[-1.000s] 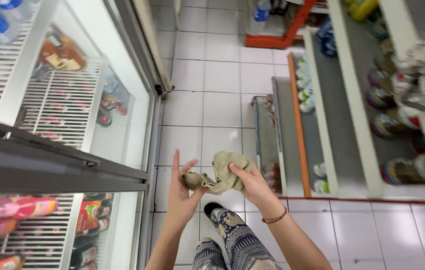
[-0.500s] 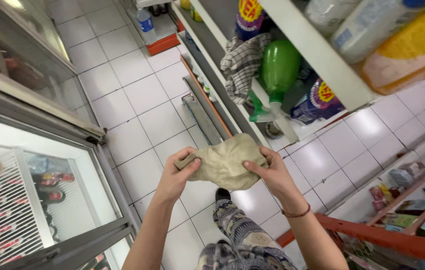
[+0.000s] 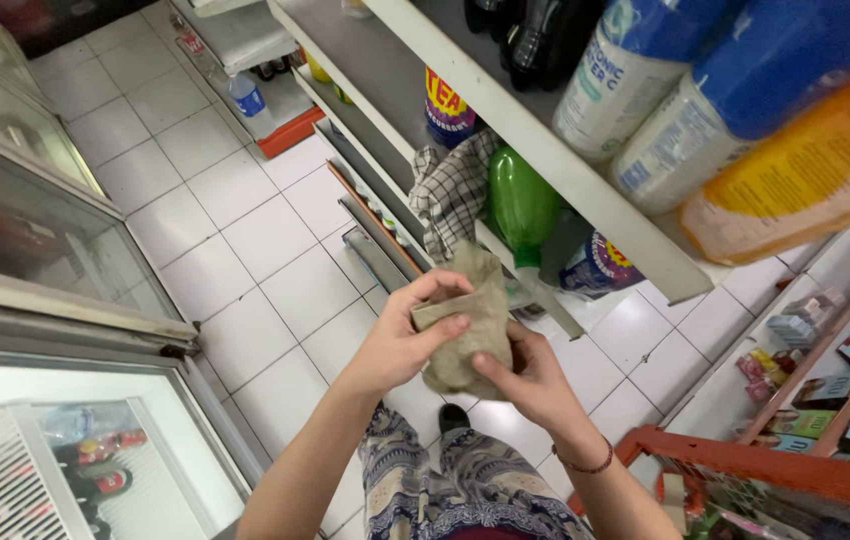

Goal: The person wipes the exterior glass doors of a commercial refrigerator using cloths and a spray bottle.

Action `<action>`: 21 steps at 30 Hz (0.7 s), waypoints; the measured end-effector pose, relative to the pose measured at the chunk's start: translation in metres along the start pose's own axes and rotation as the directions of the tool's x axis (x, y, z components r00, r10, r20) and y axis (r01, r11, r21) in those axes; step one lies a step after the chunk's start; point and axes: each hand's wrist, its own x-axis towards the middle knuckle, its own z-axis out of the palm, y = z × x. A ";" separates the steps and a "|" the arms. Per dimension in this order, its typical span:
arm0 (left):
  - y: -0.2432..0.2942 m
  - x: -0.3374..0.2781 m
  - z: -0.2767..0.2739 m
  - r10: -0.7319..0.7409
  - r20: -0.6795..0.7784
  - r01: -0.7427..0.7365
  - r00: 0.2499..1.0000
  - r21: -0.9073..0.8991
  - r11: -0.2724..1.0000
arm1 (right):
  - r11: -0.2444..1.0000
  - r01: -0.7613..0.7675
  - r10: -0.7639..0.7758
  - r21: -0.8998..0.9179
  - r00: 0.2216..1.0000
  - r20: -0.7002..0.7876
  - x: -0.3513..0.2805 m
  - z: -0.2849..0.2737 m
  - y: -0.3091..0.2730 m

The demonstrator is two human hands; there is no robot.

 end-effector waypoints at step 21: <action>-0.062 0.142 -0.105 0.111 -0.022 -0.099 0.994 0.309 0.946 | 0.999 -0.034 0.001 -0.038 0.766 -0.643 0.053 0.064 0.056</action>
